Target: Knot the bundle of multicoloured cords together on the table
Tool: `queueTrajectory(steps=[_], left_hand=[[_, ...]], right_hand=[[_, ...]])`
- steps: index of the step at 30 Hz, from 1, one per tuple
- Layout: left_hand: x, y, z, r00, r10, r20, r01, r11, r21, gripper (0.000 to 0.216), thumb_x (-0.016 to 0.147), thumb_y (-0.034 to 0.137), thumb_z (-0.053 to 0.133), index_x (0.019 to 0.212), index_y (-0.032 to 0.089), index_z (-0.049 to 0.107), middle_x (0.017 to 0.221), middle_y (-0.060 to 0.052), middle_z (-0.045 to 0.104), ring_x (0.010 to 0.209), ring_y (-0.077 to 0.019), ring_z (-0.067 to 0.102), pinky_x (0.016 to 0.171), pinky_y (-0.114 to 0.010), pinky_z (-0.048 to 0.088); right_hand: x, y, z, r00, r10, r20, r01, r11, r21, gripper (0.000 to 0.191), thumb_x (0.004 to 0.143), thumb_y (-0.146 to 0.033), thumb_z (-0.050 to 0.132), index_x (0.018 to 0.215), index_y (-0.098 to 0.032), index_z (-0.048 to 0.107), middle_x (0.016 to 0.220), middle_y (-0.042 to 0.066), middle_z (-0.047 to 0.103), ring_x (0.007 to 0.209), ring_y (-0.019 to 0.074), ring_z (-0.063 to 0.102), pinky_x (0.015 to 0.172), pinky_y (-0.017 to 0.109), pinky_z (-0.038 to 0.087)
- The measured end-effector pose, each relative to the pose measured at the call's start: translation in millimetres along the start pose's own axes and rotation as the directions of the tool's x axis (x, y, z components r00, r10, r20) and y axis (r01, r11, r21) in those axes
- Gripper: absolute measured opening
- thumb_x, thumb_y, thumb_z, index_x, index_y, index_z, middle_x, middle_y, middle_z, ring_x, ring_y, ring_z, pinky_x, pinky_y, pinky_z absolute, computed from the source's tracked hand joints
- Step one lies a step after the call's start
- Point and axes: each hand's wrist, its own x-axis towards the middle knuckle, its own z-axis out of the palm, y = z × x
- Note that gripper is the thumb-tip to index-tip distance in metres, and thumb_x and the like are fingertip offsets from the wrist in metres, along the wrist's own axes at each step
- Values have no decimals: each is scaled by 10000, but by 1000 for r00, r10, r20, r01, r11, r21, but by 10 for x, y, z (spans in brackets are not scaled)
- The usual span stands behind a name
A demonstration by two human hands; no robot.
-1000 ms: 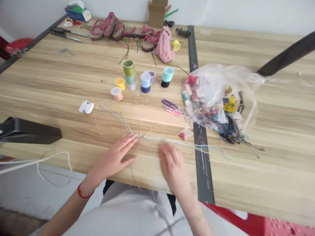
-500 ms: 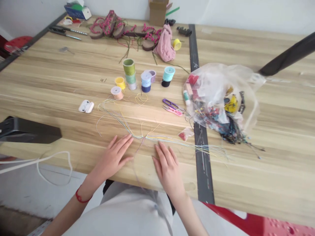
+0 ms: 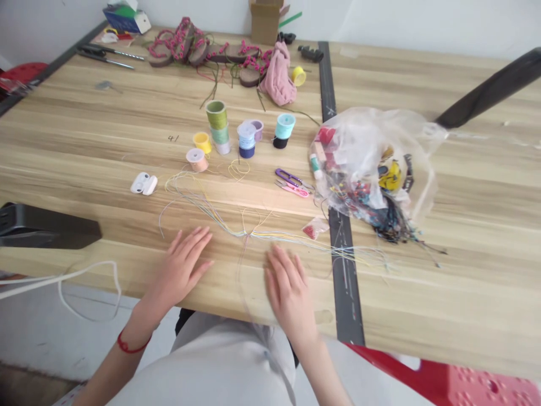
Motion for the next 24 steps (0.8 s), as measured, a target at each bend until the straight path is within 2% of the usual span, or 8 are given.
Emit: queueTrajectory(steps=[3,6,9,12,14,24], left_hand=[[109,198,43,997,78,22,-75,991,-114,318,1008,325,465,1268,149,519,1495,-158,470,1420,-257,409,1181,-512,335],[207,352,126,990,131,58,-120,979,-168,243,1006,313,472,1177,152,530,1503,-166,456,1423,-252,405,1162,-502,376],[256,415,223,991,124,49,-115,981,-158,346,994,357,499,1266,142,486,1502,-179,453,1415,-274,416,1151,-518,386],[260,425,294,995,98,29,-93,985,-145,565,979,415,519,1439,130,357,1493,-186,460,1414,-285,415,1147,-511,392],[251,428,315,995,96,38,-90,987,-132,627,981,420,511,1495,130,298,1491,-181,464,1416,-284,412,1148,-500,389],[185,447,248,988,83,127,-84,996,2,496,1022,363,415,1449,113,435,1541,-124,414,1439,-299,362,1187,-546,267]], right_hand=[[95,-74,69,996,-74,49,69,993,94,221,971,-151,454,1155,-204,565,1381,140,597,1307,241,549,1112,518,436],[170,-93,142,992,-101,74,92,990,107,150,976,-146,443,1058,-205,555,1353,147,617,1308,238,548,1103,534,443],[201,-69,173,991,-107,76,100,990,98,158,974,-139,445,1080,-195,547,1344,159,622,1306,246,551,1092,543,455],[199,-56,164,990,-119,78,111,989,100,208,967,-133,454,1146,-186,547,1353,167,616,1329,261,525,1088,551,459],[192,-60,156,989,-125,83,114,986,122,247,966,-137,449,1186,-194,548,1348,156,622,1330,257,523,1094,548,455],[224,15,136,993,-69,93,59,992,111,264,974,-160,446,1225,-196,518,1397,168,578,1348,268,502,1102,567,445]])
